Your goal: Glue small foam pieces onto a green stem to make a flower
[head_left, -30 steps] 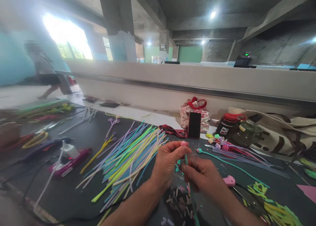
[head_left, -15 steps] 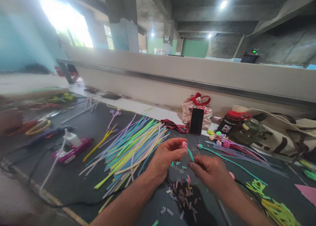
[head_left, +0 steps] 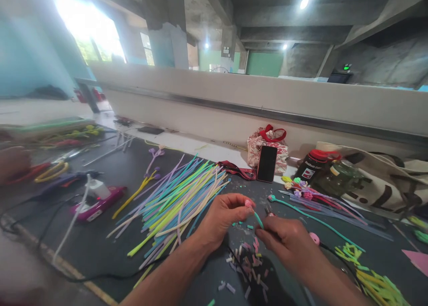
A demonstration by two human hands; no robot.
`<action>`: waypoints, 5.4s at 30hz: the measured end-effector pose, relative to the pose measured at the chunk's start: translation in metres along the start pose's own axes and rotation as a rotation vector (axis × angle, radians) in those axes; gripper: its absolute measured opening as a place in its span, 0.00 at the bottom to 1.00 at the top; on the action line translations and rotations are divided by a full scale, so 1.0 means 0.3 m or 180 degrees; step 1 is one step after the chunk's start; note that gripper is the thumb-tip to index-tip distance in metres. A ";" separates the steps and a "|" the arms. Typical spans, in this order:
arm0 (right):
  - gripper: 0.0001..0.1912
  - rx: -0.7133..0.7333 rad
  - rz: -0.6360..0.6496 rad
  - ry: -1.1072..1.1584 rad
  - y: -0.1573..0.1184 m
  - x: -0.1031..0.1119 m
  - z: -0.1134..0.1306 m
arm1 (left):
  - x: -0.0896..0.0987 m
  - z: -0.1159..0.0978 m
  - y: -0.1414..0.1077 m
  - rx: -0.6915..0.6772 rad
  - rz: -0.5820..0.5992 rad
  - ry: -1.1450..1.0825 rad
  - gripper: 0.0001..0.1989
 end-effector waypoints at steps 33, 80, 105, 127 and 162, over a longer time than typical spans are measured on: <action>0.07 -0.0200 -0.0888 0.0376 0.043 0.144 0.049 | -0.029 -0.024 -0.044 -0.0479 -0.0360 0.1746 0.11; 0.17 -0.1240 0.0299 0.1355 -0.136 -0.086 -0.167 | 0.050 0.084 0.043 0.0710 -0.0510 -0.1689 0.06; 0.17 -0.0002 0.0168 -0.1168 -0.109 -0.121 -0.199 | 0.081 0.135 -0.002 0.0924 -0.0476 -0.2517 0.03; 0.12 0.0514 0.0081 -0.1636 -0.228 -0.144 -0.149 | 0.073 0.148 -0.011 0.0990 -0.0509 -0.2189 0.02; 0.08 0.0397 0.0256 -0.1795 0.025 0.003 -0.164 | 0.103 0.156 0.009 0.0867 -0.0599 -0.2011 0.03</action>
Point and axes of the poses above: each hand's wrist, its own y-axis towards the middle knuckle, its own x-axis out of the back of the hand, z = x × y, the point moved 7 cm from there along y, towards the middle knuckle, and after that the axes turned 2 degrees about x, right-handed, at the moved point
